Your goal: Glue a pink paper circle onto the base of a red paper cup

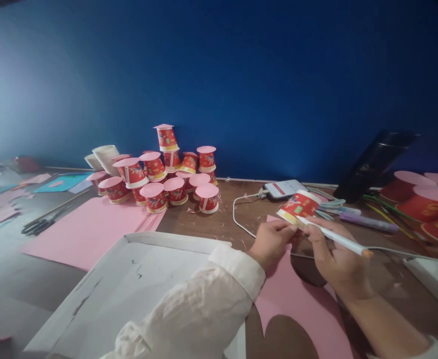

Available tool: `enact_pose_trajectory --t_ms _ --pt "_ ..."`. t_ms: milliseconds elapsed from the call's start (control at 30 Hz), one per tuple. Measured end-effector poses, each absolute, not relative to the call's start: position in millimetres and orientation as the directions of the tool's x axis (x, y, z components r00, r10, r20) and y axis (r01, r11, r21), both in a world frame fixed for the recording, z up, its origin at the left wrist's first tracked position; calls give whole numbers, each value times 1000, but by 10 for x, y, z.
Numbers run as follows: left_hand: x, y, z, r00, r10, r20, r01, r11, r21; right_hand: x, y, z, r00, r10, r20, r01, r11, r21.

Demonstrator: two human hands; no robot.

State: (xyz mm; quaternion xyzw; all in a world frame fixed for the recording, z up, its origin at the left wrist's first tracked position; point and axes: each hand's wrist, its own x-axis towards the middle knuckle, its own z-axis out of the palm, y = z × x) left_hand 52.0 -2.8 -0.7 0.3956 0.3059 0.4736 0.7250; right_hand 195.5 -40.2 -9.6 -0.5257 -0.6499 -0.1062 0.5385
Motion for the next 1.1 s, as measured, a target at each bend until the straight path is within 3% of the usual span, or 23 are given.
enact_pose_trajectory --t_ms 167,333,800,1100 --pt "487 -45 18 373 928 4 -234 90 968 1947 -396 -109 136 567 812 813 405 -419" --pt "471 -65 41 337 940 56 -126 -14 992 1932 -406 -73 126 543 830 820 414 -395" --pt "496 28 -69 274 962 13 -372 93 923 1987 -408 -57 119 538 834 827 411 -384" --pt "473 26 -13 304 953 -8 -413 139 900 2002 -420 -57 142 546 825 827 393 -403"
